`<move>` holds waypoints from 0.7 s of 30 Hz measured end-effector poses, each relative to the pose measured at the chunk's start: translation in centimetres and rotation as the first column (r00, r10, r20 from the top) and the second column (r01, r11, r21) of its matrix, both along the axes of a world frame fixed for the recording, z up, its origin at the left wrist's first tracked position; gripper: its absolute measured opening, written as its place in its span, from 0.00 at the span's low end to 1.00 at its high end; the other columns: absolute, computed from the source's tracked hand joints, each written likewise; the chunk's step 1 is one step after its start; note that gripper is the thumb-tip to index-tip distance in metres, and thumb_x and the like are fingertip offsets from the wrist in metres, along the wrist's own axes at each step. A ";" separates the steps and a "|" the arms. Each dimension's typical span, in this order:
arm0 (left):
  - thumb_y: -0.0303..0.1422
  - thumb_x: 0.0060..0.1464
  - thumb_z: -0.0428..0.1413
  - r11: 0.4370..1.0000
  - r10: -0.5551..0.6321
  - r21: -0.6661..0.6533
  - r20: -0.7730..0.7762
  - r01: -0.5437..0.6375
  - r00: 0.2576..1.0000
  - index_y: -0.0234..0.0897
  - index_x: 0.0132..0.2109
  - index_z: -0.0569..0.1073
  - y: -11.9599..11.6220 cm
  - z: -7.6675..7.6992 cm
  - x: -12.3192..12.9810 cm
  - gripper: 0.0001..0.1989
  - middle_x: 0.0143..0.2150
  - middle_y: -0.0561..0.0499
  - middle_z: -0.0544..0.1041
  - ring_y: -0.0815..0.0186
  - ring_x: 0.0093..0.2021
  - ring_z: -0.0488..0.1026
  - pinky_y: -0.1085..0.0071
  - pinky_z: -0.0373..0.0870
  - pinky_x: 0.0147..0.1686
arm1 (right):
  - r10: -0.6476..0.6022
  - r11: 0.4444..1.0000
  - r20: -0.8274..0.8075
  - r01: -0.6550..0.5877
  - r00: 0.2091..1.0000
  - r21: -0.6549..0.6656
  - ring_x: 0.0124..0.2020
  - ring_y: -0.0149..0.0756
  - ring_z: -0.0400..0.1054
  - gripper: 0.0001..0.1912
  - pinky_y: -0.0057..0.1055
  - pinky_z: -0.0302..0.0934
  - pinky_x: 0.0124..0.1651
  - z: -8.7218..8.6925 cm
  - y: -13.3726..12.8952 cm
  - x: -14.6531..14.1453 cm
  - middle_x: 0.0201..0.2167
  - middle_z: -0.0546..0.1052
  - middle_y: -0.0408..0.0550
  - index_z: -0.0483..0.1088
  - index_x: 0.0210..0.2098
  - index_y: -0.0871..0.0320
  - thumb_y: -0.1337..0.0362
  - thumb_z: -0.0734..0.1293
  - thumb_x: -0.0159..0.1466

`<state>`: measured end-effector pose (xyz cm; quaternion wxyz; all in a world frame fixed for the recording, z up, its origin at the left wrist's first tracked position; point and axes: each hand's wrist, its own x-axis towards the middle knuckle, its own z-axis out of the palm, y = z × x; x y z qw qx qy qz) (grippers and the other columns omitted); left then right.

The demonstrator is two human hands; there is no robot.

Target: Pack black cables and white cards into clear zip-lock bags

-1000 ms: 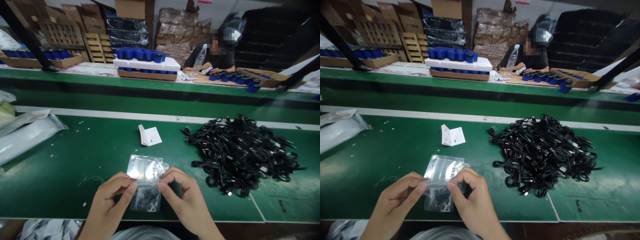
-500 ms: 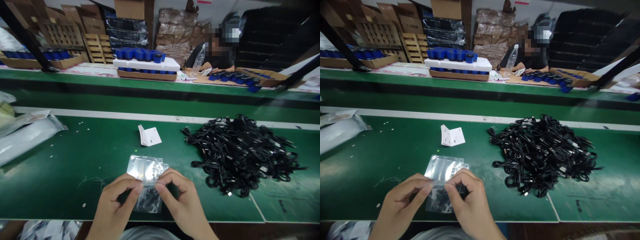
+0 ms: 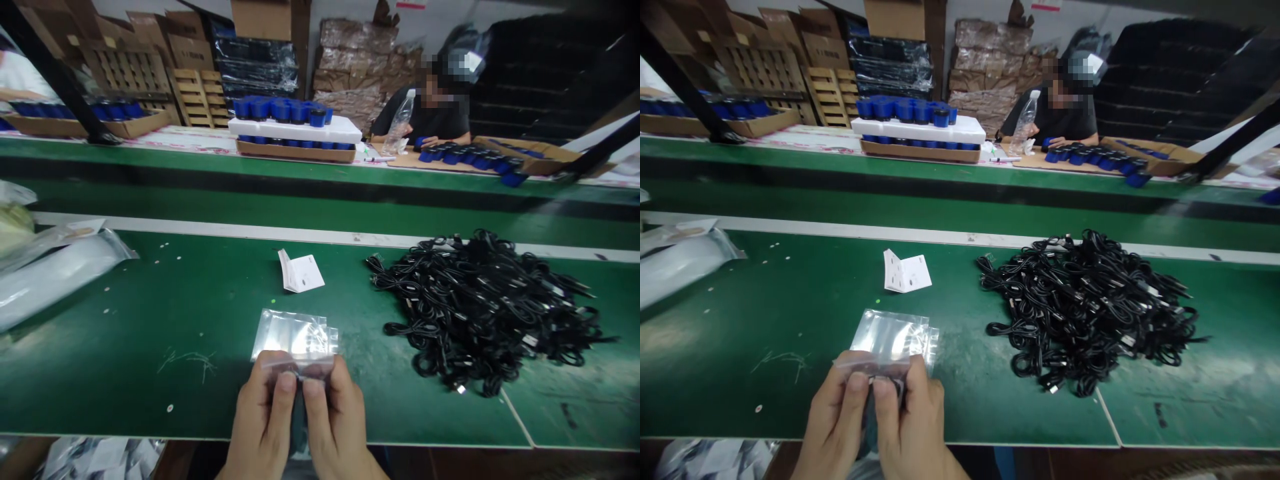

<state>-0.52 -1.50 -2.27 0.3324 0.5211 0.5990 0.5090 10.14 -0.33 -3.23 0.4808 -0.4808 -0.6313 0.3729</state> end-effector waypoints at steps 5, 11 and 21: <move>0.43 0.62 0.47 0.979 0.135 0.164 -0.069 -0.123 0.988 0.42 0.33 0.69 -0.3 -0.4 0.7 0.14 0.23 0.59 0.73 0.72 0.21 0.71 0.80 0.67 0.23 | -0.065 0.993 0.033 0.061 0.997 0.102 0.20 0.34 0.66 0.10 0.28 0.61 0.24 -1.2 -0.8 -0.5 0.22 0.72 0.46 0.66 0.36 0.57 0.57 0.60 0.65; 0.43 0.61 0.48 0.974 0.169 0.166 -0.079 -0.154 0.982 0.42 0.32 0.70 -0.7 -0.8 1.4 0.14 0.22 0.60 0.73 0.73 0.21 0.71 0.79 0.66 0.24 | -0.090 0.983 0.089 0.074 0.992 0.169 0.22 0.35 0.66 0.08 0.30 0.63 0.27 -2.4 -1.3 -0.2 0.21 0.70 0.45 0.68 0.33 0.56 0.59 0.61 0.65; 0.35 0.61 0.48 0.969 -0.244 -0.048 -0.111 0.240 0.963 0.40 0.31 0.68 0.6 1.3 -2.3 0.11 0.27 0.56 0.68 0.71 0.27 0.69 0.78 0.66 0.27 | 0.193 0.969 -0.062 -0.200 0.979 -0.142 0.28 0.32 0.61 0.12 0.27 0.58 0.31 2.2 1.5 1.8 0.25 0.65 0.42 0.63 0.27 0.56 0.62 0.58 0.67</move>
